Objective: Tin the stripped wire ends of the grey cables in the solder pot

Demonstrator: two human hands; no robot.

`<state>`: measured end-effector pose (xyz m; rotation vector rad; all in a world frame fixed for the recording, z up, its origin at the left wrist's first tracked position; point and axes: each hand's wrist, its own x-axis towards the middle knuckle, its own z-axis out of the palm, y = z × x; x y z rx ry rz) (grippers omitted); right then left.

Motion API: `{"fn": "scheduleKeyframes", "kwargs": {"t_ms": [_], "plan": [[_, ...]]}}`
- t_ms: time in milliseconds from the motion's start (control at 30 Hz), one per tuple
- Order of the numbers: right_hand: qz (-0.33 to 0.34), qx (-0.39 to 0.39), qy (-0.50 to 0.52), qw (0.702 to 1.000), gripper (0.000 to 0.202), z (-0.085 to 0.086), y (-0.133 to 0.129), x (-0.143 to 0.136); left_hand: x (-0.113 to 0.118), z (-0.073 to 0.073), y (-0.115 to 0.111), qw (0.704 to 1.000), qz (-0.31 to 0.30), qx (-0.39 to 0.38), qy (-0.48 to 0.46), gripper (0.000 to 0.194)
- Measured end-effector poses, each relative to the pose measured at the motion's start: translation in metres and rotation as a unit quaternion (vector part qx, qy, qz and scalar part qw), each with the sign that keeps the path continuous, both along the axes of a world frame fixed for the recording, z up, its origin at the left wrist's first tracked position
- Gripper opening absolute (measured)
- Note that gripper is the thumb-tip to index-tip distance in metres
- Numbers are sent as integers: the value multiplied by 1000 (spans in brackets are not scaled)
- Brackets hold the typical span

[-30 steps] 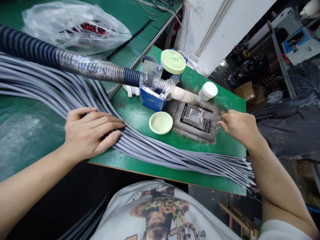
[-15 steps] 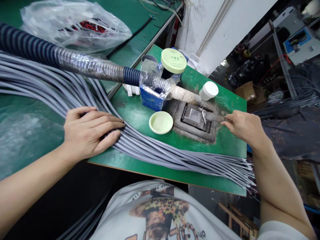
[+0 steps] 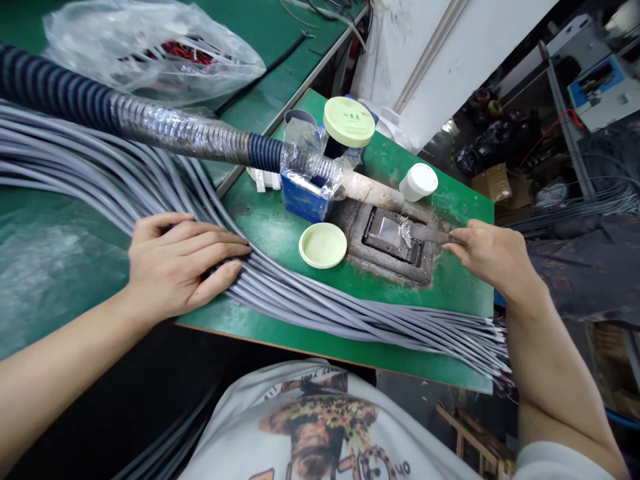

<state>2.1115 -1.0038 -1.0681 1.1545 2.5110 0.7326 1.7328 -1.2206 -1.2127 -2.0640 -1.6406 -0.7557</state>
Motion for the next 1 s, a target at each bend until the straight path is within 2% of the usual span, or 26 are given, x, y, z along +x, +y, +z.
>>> {"fn": "scheduleKeyframes", "kwargs": {"t_ms": [233,500,1000], "plan": [[2,8,30,1000,33,-3,1,1,-1,-1,0,1000,4,0,-10,19],[-7,26,19,999,32,-6,6,-8,0,-1,0,1000,0,3,-4,19],[-1,-10,-18,1000,31,-4,7,-19,0,0,0,1000,3,9,-1,17]]}}
